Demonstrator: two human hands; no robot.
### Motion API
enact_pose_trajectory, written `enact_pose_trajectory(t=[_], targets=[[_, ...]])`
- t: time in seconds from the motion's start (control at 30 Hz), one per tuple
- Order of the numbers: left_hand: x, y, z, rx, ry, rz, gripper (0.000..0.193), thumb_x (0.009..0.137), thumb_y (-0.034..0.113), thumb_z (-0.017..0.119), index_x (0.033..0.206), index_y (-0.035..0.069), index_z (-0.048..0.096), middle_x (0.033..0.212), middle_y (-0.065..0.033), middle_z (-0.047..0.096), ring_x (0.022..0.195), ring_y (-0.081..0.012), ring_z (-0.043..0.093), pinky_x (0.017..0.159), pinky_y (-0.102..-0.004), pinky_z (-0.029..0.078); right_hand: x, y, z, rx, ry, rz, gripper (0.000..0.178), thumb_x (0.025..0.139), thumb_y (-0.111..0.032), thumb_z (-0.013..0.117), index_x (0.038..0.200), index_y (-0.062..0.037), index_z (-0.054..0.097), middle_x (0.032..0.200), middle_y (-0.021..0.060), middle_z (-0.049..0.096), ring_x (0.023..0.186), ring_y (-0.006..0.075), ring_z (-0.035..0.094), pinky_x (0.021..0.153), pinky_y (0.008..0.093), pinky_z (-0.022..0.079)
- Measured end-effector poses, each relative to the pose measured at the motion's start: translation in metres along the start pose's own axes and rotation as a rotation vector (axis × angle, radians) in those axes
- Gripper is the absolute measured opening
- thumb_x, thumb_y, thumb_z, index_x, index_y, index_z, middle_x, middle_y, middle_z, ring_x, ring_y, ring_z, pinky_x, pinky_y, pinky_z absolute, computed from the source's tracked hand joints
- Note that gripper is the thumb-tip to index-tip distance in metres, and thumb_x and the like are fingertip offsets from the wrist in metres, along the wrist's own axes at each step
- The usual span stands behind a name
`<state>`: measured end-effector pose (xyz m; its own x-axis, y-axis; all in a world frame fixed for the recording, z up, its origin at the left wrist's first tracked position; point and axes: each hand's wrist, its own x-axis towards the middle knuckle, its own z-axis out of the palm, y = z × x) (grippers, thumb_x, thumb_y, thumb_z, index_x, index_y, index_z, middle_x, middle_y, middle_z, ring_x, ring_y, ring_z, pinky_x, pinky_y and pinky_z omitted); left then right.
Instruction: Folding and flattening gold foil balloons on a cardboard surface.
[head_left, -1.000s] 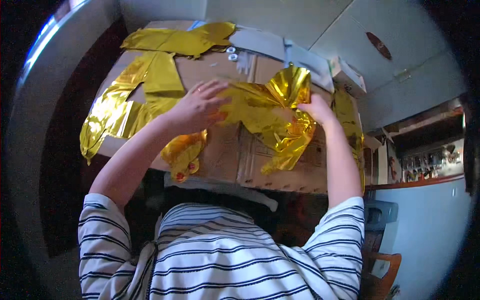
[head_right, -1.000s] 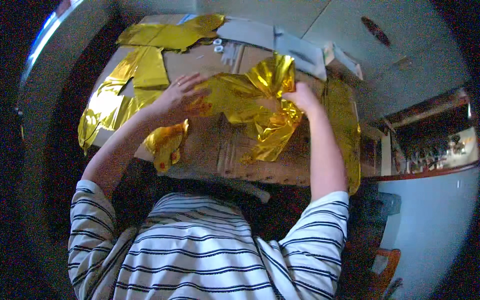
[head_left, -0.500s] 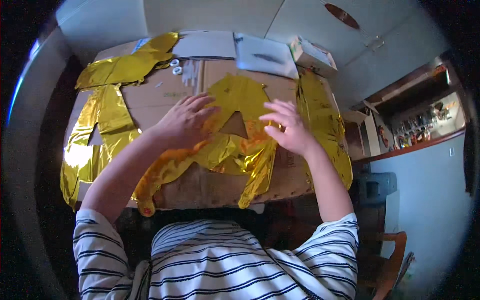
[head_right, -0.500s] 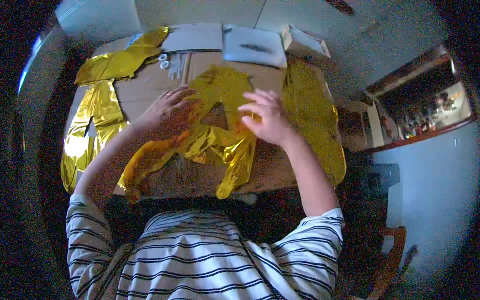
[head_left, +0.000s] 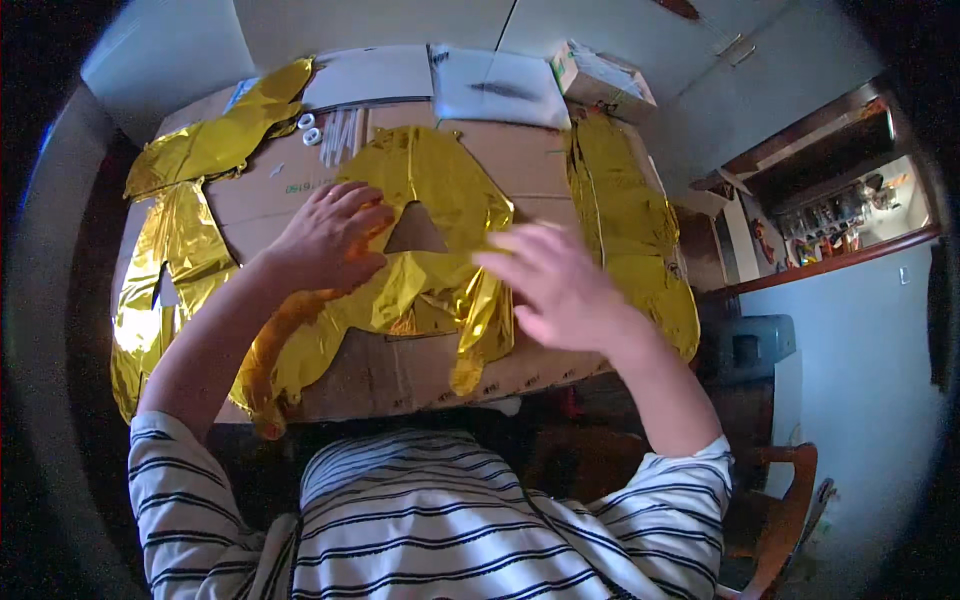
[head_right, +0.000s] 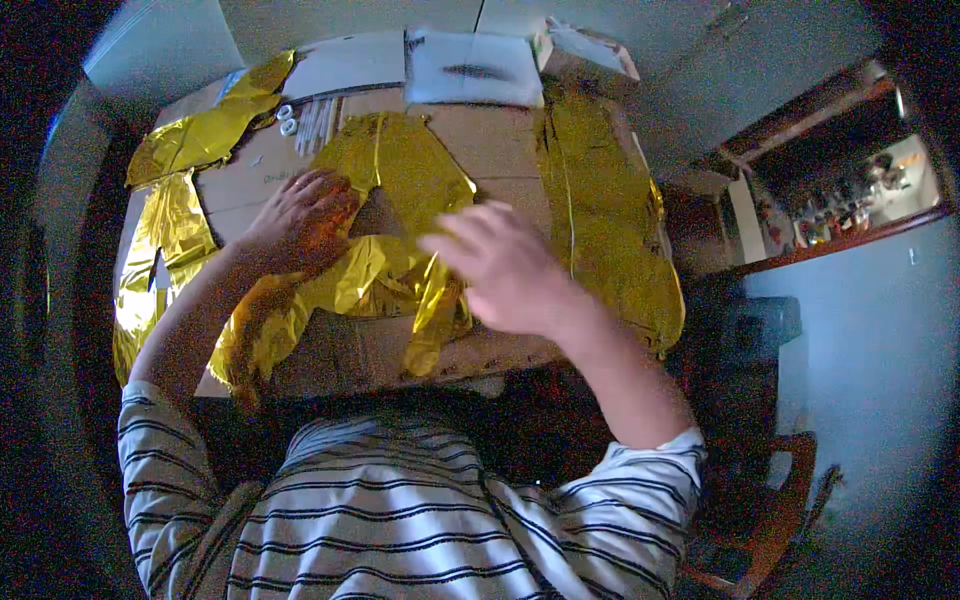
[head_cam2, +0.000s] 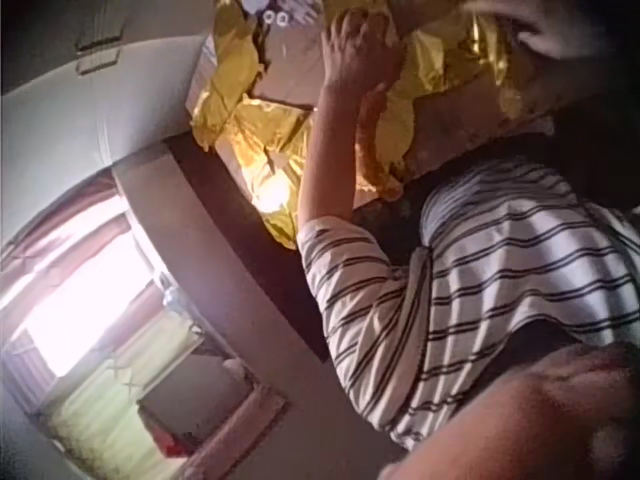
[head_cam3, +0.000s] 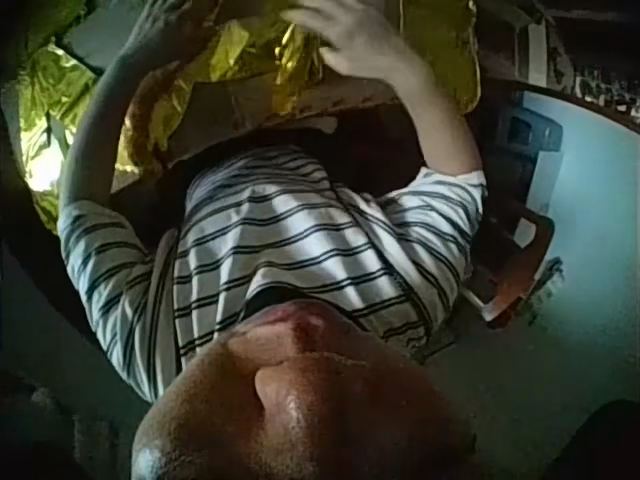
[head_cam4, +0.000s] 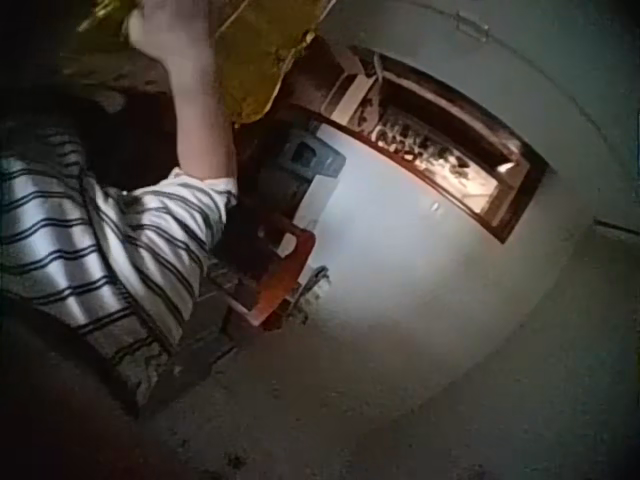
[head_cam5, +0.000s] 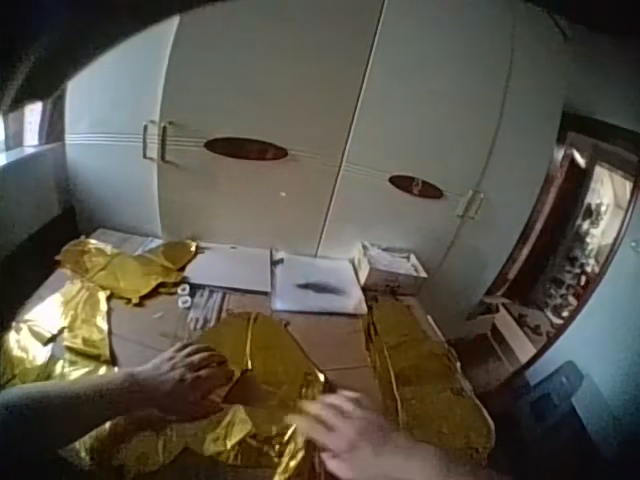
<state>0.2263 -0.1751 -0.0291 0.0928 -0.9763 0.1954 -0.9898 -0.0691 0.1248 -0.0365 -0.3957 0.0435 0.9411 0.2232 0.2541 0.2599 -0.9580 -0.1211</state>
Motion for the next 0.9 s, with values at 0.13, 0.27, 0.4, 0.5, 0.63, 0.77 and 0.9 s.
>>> enact_pose_trajectory(t=[0.13, 0.27, 0.4, 0.5, 0.63, 0.77, 0.9], targets=[[0.008, -0.011, 0.004, 0.028, -0.022, 0.033, 0.063, 0.081, 0.04, 0.074, 0.134, 0.011, 0.055, 0.138, -0.017, 0.052, 0.134, -0.0352, 0.046, 0.115, -0.0522, 0.033, 0.003, -0.01, 0.031, -0.123, -0.323, -0.21, 0.03, 0.072, -0.002, 0.07, 0.101, -0.007, 0.068, 0.111, 0.0111, 0.063, 0.12, 0.0281, 0.056, 0.115, 0.0512, 0.037], [0.003, -0.015, 0.004, 0.034, 0.047, 0.034, 0.065, 0.075, 0.039, 0.079, 0.128, 0.01, 0.058, 0.132, -0.0158, 0.055, 0.127, -0.0353, 0.051, 0.114, -0.0495, 0.034, -0.034, 0.017, 0.0, 0.046, -0.232, -0.056, 0.013, 0.073, -0.001, 0.067, 0.084, -0.0079, 0.065, 0.101, 0.0082, 0.064, 0.12, 0.0273, 0.058, 0.115, 0.0521, 0.037], [0.004, -0.021, 0.007, -0.015, 0.052, 0.04, 0.066, 0.07, 0.034, 0.082, 0.127, 0.01, 0.059, 0.131, -0.0153, 0.055, 0.126, -0.0361, 0.051, 0.113, -0.049, 0.036, -0.09, 0.017, 0.004, -0.058, -0.15, 0.055, 0.014, 0.072, -0.001, 0.066, 0.085, -0.0068, 0.066, 0.104, 0.0096, 0.067, 0.117, 0.0292, 0.059, 0.115, 0.0519, 0.037], [0.006, -0.013, -0.007, -0.08, -0.013, -0.04, 0.065, 0.069, 0.03, 0.083, 0.126, 0.01, 0.059, 0.133, -0.0152, 0.052, 0.128, -0.0371, 0.049, 0.112, -0.0495, 0.037, -0.105, 0.024, -0.015, -0.119, -0.241, 0.129, 0.011, 0.074, -0.001, 0.064, 0.083, -0.0056, 0.068, 0.108, 0.0115, 0.071, 0.112, 0.029, 0.064, 0.105, 0.0472, 0.046], [-0.002, -0.015, -0.008, -0.121, 0.015, -0.087, 0.064, 0.07, 0.03, 0.082, 0.126, 0.011, 0.058, 0.137, -0.0154, 0.049, 0.129, -0.038, 0.048, 0.11, -0.0496, 0.038, -0.088, 0.105, -0.027, 0.284, 0.187, 0.645, 0.01, 0.083, -0.012, 0.071, 0.083, -0.003, 0.068, 0.088, 0.0096, 0.071, 0.084, 0.023, 0.066, 0.078, 0.0372, 0.052], [0.01, -0.021, -0.01, -0.113, 0.1, -0.018, 0.059, 0.073, 0.029, 0.081, 0.124, 0.01, 0.059, 0.139, -0.0158, 0.049, 0.129, -0.0396, 0.047, 0.108, -0.0506, 0.039, -0.061, 0.219, 0.014, 0.11, 0.33, 1.079, 0.044, 0.083, -0.044, 0.079, 0.09, -0.0016, 0.071, 0.087, 0.0105, 0.073, 0.077, 0.0205, 0.068, 0.073, 0.0366, 0.053], [0.038, -0.008, -0.031, -0.132, 0.122, -0.015, 0.047, 0.079, 0.023, 0.078, 0.12, 0.009, 0.059, 0.14, -0.0176, 0.049, 0.128, -0.0414, 0.049, 0.106, -0.0507, 0.042, -0.018, 0.252, 0.031, 0.102, 0.244, 1.23, 0.053, 0.075, -0.052, 0.083, 0.079, -0.0019, 0.065, 0.081, 0.0106, 0.068, 0.072, 0.0215, 0.062, 0.071, 0.0404, 0.05]])
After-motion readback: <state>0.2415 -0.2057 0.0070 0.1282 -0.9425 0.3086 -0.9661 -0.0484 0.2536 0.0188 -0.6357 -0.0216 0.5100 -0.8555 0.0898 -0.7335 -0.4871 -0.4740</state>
